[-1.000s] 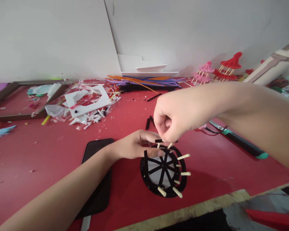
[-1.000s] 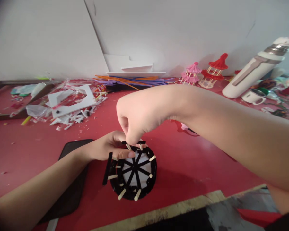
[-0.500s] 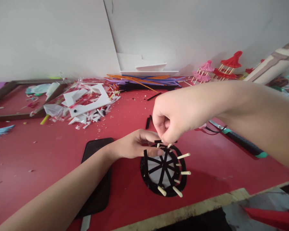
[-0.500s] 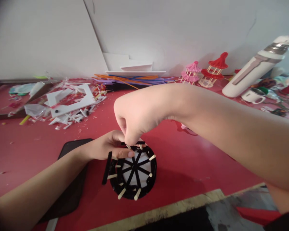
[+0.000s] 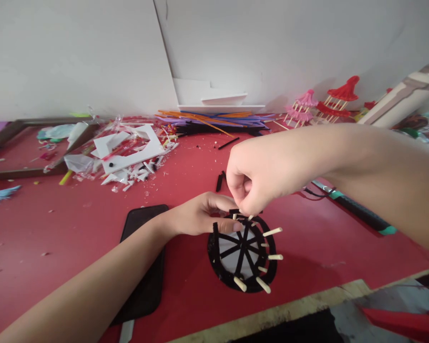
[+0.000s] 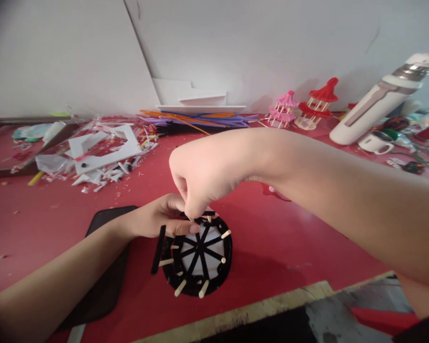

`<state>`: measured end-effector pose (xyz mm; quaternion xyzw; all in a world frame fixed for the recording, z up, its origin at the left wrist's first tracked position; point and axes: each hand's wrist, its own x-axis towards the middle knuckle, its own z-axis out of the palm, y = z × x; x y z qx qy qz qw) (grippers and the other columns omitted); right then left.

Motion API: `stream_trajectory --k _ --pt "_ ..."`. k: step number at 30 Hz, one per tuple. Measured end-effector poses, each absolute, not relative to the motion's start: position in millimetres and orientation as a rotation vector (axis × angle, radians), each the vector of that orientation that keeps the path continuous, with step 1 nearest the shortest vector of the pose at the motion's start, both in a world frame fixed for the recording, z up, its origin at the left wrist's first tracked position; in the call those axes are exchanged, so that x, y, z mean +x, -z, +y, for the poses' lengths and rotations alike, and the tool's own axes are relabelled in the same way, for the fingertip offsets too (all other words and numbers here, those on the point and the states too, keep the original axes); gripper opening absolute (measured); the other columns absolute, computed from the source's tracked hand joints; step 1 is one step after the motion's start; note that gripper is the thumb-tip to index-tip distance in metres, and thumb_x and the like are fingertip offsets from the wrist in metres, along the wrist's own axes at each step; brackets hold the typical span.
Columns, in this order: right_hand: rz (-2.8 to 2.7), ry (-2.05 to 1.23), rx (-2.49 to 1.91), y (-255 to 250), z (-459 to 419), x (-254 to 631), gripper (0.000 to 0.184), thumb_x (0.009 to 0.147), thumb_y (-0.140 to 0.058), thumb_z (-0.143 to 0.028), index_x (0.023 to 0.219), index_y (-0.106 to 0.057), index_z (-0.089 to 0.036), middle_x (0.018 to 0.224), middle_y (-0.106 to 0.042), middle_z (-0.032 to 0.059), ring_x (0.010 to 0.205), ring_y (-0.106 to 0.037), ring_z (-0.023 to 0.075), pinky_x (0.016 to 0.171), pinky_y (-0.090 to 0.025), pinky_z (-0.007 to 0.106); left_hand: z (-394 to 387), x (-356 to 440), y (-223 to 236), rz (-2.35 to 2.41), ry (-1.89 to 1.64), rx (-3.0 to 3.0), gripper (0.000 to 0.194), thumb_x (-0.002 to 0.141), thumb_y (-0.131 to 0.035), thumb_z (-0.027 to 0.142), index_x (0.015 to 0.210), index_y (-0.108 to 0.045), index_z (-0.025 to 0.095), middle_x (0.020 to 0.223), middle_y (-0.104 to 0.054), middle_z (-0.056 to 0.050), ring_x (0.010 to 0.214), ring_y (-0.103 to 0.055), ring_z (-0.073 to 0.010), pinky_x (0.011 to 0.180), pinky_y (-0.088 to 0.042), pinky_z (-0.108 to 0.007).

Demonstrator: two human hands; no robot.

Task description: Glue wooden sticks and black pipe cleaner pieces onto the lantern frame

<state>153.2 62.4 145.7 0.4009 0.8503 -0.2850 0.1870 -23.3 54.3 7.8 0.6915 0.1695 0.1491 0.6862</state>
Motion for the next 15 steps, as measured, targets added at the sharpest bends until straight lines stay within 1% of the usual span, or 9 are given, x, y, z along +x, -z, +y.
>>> stream_trajectory --k 3,8,11,15 --pt "2.399 0.795 1.148 -146.5 61.5 153.9 0.011 0.073 -0.066 -0.024 0.062 -0.068 -0.022 0.052 -0.046 -0.0042 0.044 -0.032 0.0074 0.050 -0.017 0.032 54.5 -23.8 -7.7 0.395 -0.327 1.548 0.011 0.086 -0.069 0.021 0.081 -0.073 0.011 0.067 -0.058 0.002 0.064 -0.048 -0.0081 0.059 -0.044 -0.016" --pt "2.395 0.759 1.204 -149.1 61.8 156.9 0.011 0.074 -0.068 -0.027 0.064 -0.070 -0.023 0.053 -0.048 -0.0036 0.045 -0.036 0.0088 0.049 -0.019 0.032 53.6 -24.2 -9.9 0.407 -0.316 1.539 0.017 0.086 -0.071 0.026 0.089 -0.076 0.010 0.078 -0.069 -0.003 0.071 -0.057 -0.0113 0.064 -0.049 -0.019" --pt "2.391 0.754 1.206 -148.9 62.2 157.9 0.010 0.074 -0.070 -0.028 0.065 -0.070 -0.024 0.052 -0.047 -0.0037 0.045 -0.037 0.0091 0.049 -0.020 0.031 53.5 -24.0 -10.5 0.416 -0.314 1.544 0.018 0.086 -0.071 0.029 0.088 -0.076 0.011 0.077 -0.070 -0.003 0.069 -0.058 -0.0113 0.066 -0.050 -0.020" --pt "2.405 0.775 1.161 -146.5 62.5 157.4 0.009 0.072 -0.069 -0.024 0.064 -0.069 -0.023 0.051 -0.045 -0.0042 0.044 -0.035 0.0080 0.048 -0.018 0.031 54.0 -24.0 -8.9 0.413 -0.323 1.545 0.017 0.085 -0.071 0.028 0.085 -0.075 0.011 0.074 -0.068 -0.002 0.068 -0.058 -0.0112 0.066 -0.049 -0.020"
